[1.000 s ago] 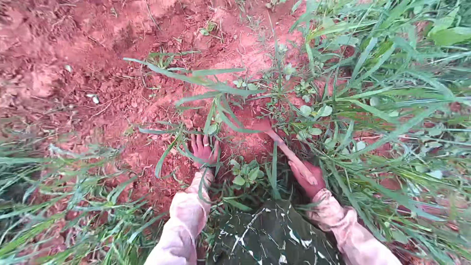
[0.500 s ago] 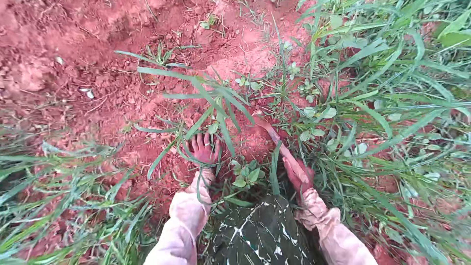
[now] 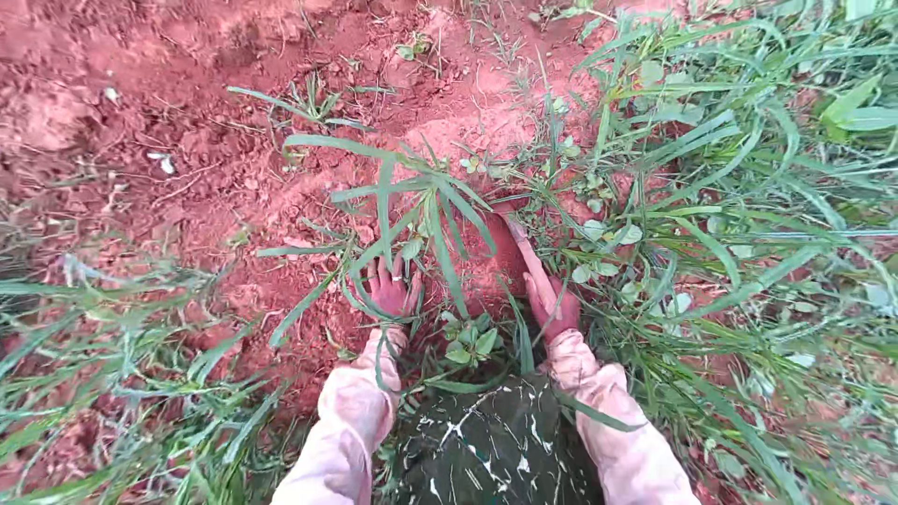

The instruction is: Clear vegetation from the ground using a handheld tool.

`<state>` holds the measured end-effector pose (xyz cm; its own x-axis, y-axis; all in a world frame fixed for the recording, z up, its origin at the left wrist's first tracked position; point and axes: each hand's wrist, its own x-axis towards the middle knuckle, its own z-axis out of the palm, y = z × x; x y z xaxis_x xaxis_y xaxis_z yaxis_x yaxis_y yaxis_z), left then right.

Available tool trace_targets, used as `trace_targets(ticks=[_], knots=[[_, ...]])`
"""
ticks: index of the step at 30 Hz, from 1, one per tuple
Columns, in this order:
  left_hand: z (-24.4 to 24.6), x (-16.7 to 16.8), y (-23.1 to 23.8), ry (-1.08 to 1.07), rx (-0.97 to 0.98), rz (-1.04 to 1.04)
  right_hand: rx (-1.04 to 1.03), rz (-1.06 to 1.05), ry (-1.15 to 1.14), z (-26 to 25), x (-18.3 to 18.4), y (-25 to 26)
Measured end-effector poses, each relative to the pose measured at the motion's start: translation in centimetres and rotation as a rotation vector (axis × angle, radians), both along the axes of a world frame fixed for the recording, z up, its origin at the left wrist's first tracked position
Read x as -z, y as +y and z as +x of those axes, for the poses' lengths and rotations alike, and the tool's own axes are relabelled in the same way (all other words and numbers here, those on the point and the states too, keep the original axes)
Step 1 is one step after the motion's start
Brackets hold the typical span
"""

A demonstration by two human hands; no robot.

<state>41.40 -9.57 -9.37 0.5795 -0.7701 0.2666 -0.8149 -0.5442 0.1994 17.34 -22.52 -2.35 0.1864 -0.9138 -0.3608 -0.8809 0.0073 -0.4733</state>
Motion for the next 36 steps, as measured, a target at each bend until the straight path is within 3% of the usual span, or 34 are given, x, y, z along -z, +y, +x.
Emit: trace_targets(ticks=[4,6,9,11,13,18,22,24,28,30,32,36], knots=[[-0.1,-0.2,0.2,-0.002,0.016,-0.019,0.048,-0.071,-0.006,-6.3,0.8,6.2],[-0.1,-0.3,0.2,-0.016,0.004,-0.024,0.108,-0.090,-0.012,-6.4,1.4,7.4],[-0.3,-0.3,0.3,0.001,-0.007,-0.020,0.172,0.086,-0.045,-0.3,0.6,2.0],[0.3,0.1,0.0,-0.027,-0.004,-0.039,0.139,0.065,-0.080,2.2,0.9,-0.7],[-0.3,0.1,0.7,-0.006,-0.018,-0.022,0.068,0.022,-0.070,0.4,0.8,0.1],[-0.3,-0.5,0.2,0.086,-0.038,-0.001,0.118,-0.047,-0.097,-5.7,2.7,6.0],[0.1,0.2,0.1,0.036,-0.022,-0.007,0.063,-0.019,-0.086,0.9,1.5,-1.1],[0.1,0.7,0.7,0.013,-0.023,0.004,-0.020,-0.045,-0.127,0.3,1.3,-1.8],[0.2,0.4,-0.1,0.006,-0.027,-0.020,-0.069,0.175,-0.242,-5.2,1.6,2.8],[-0.1,0.4,0.4,0.018,-0.030,-0.001,-0.030,0.039,-0.209,-7.3,2.3,6.6],[-0.2,0.3,0.8,0.026,-0.036,0.026,0.019,-0.043,-0.113,-4.5,2.1,5.0],[0.0,0.1,0.1,0.085,-0.040,-0.007,-0.074,0.126,-0.009,1.1,0.5,-2.0]])
